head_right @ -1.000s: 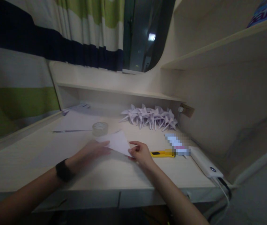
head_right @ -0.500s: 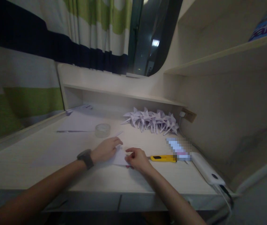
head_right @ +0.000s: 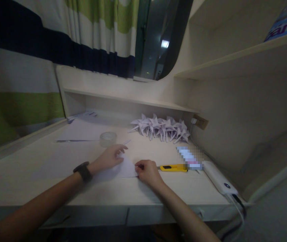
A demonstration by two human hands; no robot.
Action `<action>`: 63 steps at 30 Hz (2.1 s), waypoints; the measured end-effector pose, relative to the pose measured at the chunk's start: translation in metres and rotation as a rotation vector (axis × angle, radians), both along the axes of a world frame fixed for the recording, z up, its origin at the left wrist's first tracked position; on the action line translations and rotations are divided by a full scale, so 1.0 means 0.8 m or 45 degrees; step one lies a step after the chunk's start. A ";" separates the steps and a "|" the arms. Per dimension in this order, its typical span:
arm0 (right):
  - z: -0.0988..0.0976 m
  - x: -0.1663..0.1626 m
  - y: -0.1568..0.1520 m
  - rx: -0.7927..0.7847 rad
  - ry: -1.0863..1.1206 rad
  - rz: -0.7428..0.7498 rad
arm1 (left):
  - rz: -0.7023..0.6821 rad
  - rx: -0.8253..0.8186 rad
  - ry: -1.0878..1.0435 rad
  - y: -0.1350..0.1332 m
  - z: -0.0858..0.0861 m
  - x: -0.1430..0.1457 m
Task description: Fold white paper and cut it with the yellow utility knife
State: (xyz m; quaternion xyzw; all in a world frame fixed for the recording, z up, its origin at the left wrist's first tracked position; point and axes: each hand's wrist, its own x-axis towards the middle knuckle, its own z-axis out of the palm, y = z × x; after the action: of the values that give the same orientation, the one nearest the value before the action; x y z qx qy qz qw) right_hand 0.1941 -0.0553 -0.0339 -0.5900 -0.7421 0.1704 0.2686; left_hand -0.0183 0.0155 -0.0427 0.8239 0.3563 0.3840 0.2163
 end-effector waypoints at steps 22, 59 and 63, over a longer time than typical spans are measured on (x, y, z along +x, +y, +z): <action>0.020 0.202 0.002 0.072 -0.287 0.135 | -0.191 -0.326 -0.203 0.004 0.018 -0.006; 0.020 0.095 -0.031 0.058 -0.191 0.441 | 0.012 -0.199 -0.021 0.017 -0.005 -0.008; 0.020 0.095 -0.034 0.035 -0.195 0.414 | 0.061 -0.148 0.064 0.017 -0.008 -0.007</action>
State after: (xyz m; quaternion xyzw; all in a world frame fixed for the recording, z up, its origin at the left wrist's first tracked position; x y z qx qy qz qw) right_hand 0.2701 -0.0828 -0.0179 -0.4696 -0.8483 0.1561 0.1884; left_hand -0.0239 0.0295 -0.0491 0.8106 0.4028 0.3471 0.2456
